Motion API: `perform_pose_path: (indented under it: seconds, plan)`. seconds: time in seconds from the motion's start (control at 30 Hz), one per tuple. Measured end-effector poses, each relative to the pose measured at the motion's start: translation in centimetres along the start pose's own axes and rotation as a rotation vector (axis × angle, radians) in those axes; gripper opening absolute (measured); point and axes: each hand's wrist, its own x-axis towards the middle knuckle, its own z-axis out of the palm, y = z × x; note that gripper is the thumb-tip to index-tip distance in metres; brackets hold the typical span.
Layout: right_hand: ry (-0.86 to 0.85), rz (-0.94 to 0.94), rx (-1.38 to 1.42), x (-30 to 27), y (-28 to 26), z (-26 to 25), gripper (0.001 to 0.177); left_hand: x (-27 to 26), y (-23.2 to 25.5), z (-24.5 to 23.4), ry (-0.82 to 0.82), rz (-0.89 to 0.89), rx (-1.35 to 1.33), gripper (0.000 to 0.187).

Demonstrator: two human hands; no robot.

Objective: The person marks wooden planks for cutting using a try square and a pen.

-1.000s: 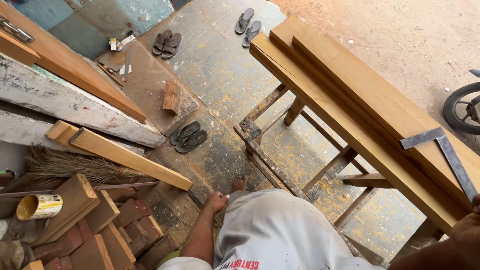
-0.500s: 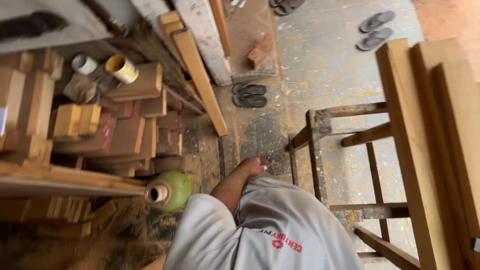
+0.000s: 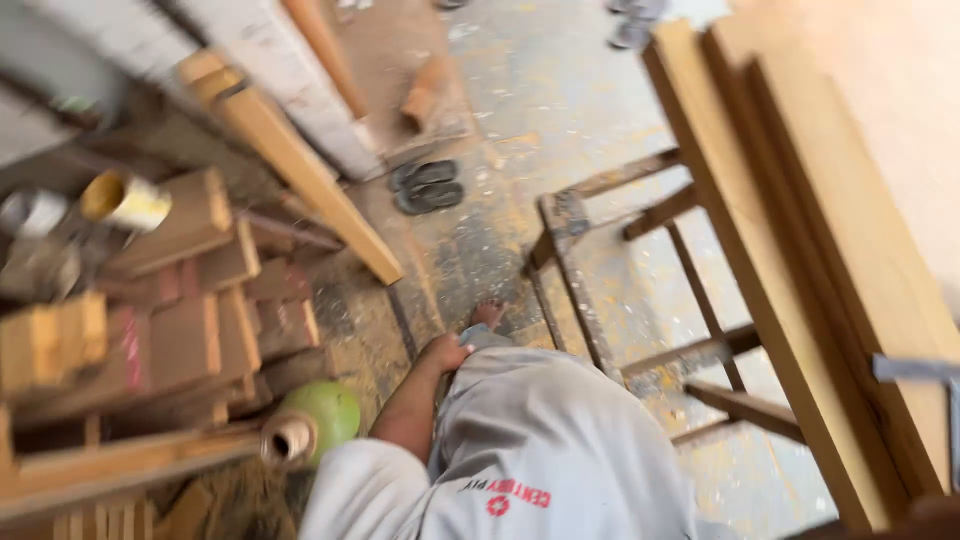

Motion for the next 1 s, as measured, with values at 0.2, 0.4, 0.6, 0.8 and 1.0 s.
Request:
perform_pose_path:
  seconds: [0.2, 0.4, 0.6, 0.8, 1.0]
  plan:
    - [0.403, 0.163, -0.194, 0.4, -32.7, 12.8, 0.016, 3.3, 1.5, -2.0, -0.012, 0.057, 0.103, 0.056]
    - [0.506, 0.383, -0.231, 0.8, -31.2, 10.8, 0.013, 6.9, 5.0, -3.6, -0.057, 0.276, 0.215, 0.055]
    - [0.212, 0.679, -1.070, -1.5, -20.5, 5.1, 0.027, 4.7, 12.0, -5.1, -0.143, 0.328, 0.421, 0.051]
    - [-0.131, 0.613, -1.370, 0.4, -19.0, 4.4, 0.055, -8.6, 29.8, -6.3, -0.544, 0.369, 0.597, 0.044]
    - [-0.211, 0.865, -1.326, -2.5, -22.5, 6.5, 0.031, -14.1, 47.6, -4.0, -0.300, 0.893, 0.565, 0.024]
